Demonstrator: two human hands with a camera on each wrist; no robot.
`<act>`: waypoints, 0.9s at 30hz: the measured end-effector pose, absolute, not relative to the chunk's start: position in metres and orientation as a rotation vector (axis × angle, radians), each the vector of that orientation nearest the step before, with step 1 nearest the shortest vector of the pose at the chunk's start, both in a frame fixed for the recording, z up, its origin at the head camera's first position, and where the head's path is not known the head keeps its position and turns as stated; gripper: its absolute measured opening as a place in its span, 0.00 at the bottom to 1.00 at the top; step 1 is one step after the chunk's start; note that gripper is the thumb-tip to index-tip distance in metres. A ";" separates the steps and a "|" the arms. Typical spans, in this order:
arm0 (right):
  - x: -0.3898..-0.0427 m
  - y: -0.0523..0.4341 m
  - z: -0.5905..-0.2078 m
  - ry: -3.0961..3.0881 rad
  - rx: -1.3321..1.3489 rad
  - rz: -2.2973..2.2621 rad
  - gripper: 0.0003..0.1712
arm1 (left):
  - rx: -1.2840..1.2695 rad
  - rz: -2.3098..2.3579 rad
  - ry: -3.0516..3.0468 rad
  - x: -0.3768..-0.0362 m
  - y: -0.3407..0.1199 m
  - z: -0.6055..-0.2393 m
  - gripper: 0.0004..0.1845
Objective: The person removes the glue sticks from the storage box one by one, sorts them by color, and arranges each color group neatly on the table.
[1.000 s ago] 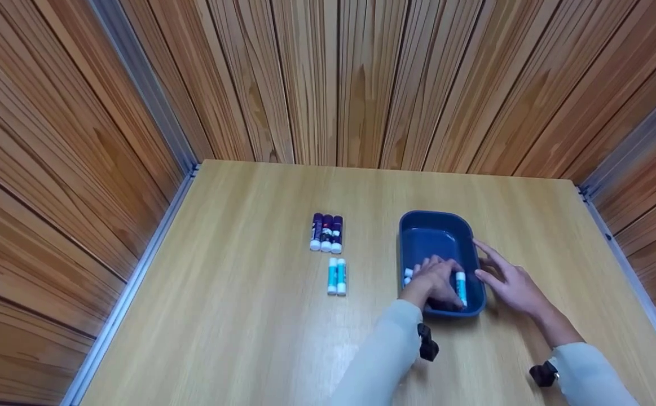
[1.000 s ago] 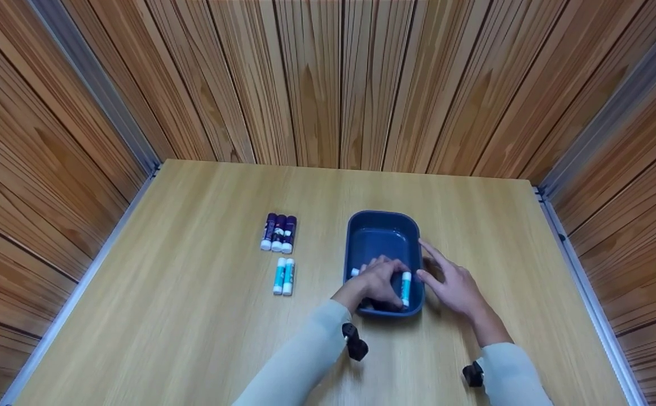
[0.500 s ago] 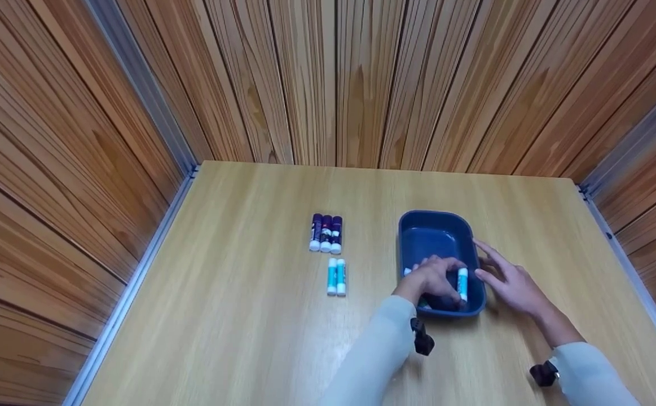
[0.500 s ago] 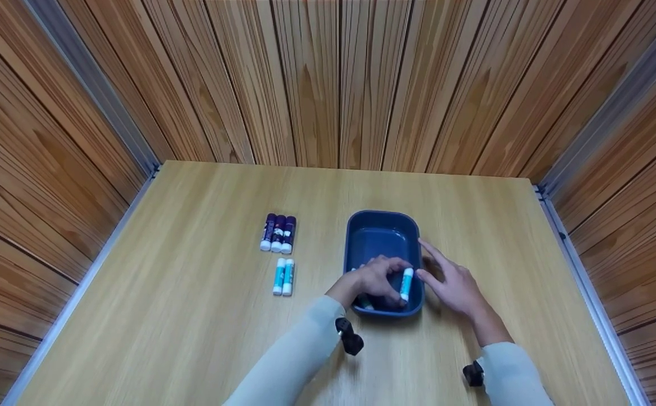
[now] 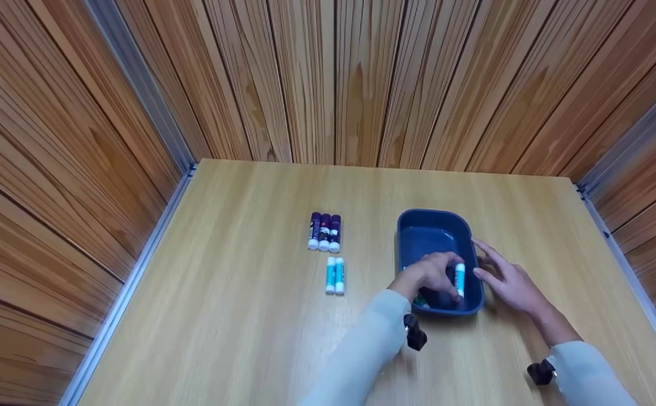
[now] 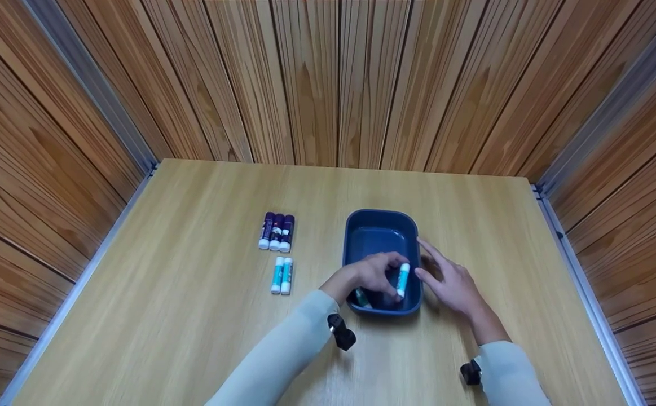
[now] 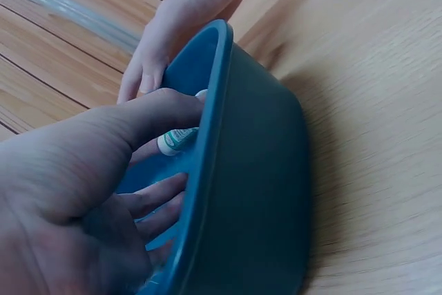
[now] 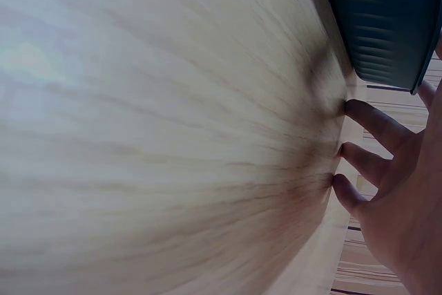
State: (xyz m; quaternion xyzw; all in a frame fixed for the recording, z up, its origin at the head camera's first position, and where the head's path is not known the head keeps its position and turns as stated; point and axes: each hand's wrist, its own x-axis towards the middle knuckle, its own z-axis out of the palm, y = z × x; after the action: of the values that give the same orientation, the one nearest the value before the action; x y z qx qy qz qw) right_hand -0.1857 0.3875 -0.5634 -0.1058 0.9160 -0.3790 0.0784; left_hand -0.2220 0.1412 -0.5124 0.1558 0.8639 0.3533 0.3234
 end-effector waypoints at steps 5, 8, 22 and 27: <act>-0.186 0.389 -0.567 2.730 -0.314 -1.141 0.41 | 0.380 0.944 2.235 -0.228 0.139 -0.503 0.37; -0.187 0.390 -0.566 2.728 -0.309 -1.135 0.42 | 0.363 0.970 2.209 -0.235 0.137 -0.495 0.37; -0.186 0.387 -0.565 2.736 -0.277 -1.132 0.42 | 0.547 1.144 2.218 -0.248 0.113 -0.484 0.40; -0.186 0.388 -0.565 2.731 -0.267 -1.126 0.42 | 0.631 1.182 2.220 -0.251 0.101 -0.482 0.42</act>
State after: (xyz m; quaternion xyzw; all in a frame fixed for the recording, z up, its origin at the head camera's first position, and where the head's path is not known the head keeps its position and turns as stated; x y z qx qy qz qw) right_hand -0.1857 0.3875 -0.5654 -0.0895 0.9172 -0.3781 0.0877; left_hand -0.2509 0.1014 -0.4820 0.2342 0.8240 0.4389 0.2710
